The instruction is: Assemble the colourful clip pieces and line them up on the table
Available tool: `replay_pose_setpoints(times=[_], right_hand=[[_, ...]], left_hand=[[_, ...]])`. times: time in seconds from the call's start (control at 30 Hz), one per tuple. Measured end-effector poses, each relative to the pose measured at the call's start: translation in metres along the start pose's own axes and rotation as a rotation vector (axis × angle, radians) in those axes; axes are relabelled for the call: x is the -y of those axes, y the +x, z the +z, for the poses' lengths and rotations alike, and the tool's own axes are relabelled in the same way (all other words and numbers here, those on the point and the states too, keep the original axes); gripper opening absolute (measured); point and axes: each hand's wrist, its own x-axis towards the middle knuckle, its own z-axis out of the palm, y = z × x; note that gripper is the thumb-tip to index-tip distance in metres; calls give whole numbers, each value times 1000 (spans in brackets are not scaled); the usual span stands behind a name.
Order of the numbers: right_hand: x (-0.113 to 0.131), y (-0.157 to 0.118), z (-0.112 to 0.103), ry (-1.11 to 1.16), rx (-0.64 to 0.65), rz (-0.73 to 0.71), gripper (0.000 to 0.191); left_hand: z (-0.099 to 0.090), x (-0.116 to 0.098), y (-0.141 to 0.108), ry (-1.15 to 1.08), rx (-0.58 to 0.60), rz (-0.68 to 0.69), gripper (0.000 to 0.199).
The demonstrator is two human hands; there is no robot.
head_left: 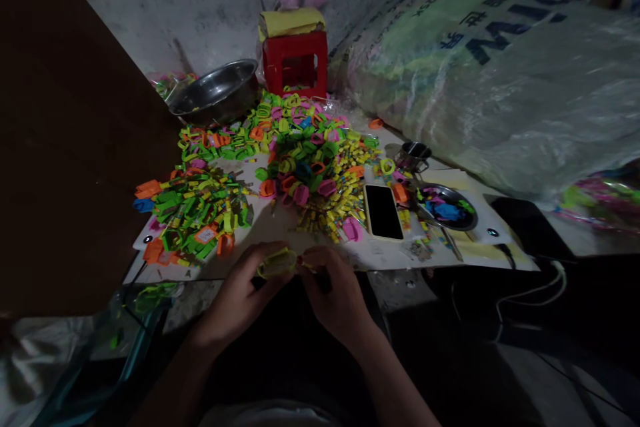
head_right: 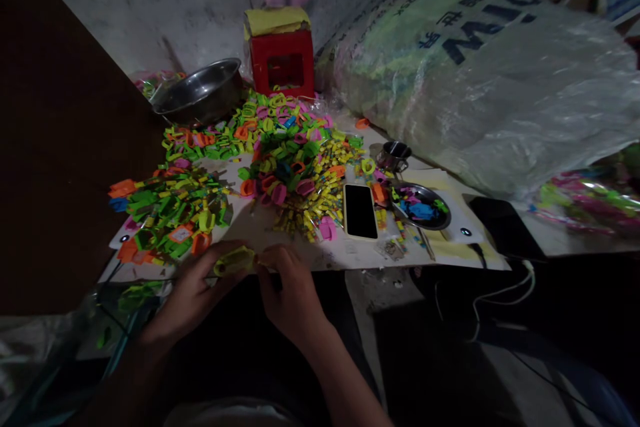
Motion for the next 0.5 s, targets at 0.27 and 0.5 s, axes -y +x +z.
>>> replay_pose_setpoints(times=[0.27, 0.5], right_hand=[[-1, -7, 10, -375, 227, -66, 4], [-24, 4, 31, -358, 237, -84, 21]], left_hand=[[-4, 6, -2, -14, 116, -187, 39], [-24, 28, 8, 73, 37, -217, 39]])
